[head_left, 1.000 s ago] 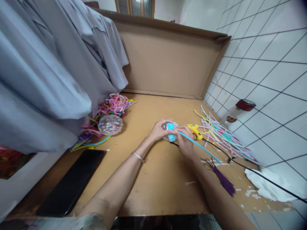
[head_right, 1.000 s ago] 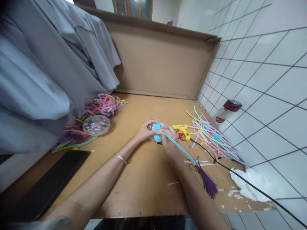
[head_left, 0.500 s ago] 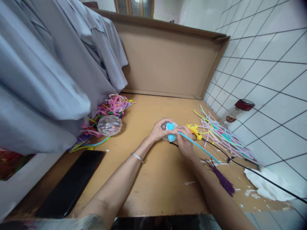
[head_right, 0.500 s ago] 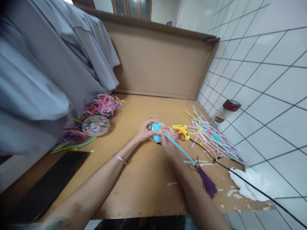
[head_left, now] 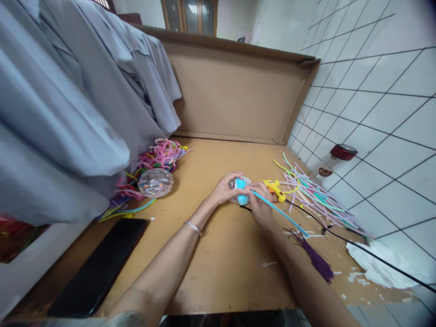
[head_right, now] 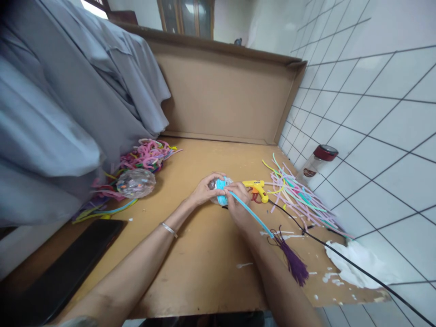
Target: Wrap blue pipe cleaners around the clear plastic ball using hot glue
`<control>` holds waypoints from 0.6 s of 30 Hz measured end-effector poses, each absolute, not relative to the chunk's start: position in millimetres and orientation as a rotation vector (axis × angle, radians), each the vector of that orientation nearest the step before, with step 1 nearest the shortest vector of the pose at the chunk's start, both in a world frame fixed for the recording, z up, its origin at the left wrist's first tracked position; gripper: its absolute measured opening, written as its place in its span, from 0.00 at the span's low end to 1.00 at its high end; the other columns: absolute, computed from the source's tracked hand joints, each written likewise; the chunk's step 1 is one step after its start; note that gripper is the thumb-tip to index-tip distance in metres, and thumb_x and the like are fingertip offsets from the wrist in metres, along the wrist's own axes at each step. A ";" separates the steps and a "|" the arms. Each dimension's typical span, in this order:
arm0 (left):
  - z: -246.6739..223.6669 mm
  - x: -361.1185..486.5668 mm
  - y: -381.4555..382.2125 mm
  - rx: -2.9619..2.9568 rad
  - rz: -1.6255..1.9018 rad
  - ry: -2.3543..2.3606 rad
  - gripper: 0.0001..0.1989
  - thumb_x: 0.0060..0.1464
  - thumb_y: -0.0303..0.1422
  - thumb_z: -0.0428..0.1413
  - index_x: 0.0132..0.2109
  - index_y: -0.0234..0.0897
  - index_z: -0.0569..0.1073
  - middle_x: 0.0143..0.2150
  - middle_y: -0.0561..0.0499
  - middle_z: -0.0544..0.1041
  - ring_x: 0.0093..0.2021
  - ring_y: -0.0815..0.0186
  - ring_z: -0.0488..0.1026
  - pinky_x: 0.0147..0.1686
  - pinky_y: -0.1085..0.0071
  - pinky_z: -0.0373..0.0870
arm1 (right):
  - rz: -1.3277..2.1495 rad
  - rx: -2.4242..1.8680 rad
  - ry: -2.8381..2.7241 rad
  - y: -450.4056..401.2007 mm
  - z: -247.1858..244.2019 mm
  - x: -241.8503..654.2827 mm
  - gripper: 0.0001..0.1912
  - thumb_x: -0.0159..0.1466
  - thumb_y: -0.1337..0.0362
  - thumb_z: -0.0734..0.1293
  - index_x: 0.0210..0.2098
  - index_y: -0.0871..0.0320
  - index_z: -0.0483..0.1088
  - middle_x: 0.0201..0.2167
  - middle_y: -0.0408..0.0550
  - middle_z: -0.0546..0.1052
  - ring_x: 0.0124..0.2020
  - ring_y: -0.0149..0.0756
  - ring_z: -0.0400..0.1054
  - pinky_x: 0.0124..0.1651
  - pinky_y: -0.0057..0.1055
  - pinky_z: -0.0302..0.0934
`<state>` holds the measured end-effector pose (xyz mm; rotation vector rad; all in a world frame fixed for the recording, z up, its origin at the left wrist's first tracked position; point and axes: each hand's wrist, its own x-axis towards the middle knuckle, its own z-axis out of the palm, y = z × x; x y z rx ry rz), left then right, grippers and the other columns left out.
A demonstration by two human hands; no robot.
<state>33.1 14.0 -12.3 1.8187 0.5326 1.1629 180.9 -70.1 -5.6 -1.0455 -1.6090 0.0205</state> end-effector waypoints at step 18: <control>-11.4 30.9 12.8 2.110 1.069 0.597 0.38 0.32 0.39 0.70 0.53 0.41 0.67 0.54 0.44 0.68 0.57 0.54 0.66 0.58 0.57 0.63 | -0.010 -1.096 -1.621 -70.5 -6.3 183.6 0.09 0.67 0.63 0.62 0.36 0.54 0.74 0.35 0.48 0.73 0.39 0.35 0.69 0.43 0.35 0.66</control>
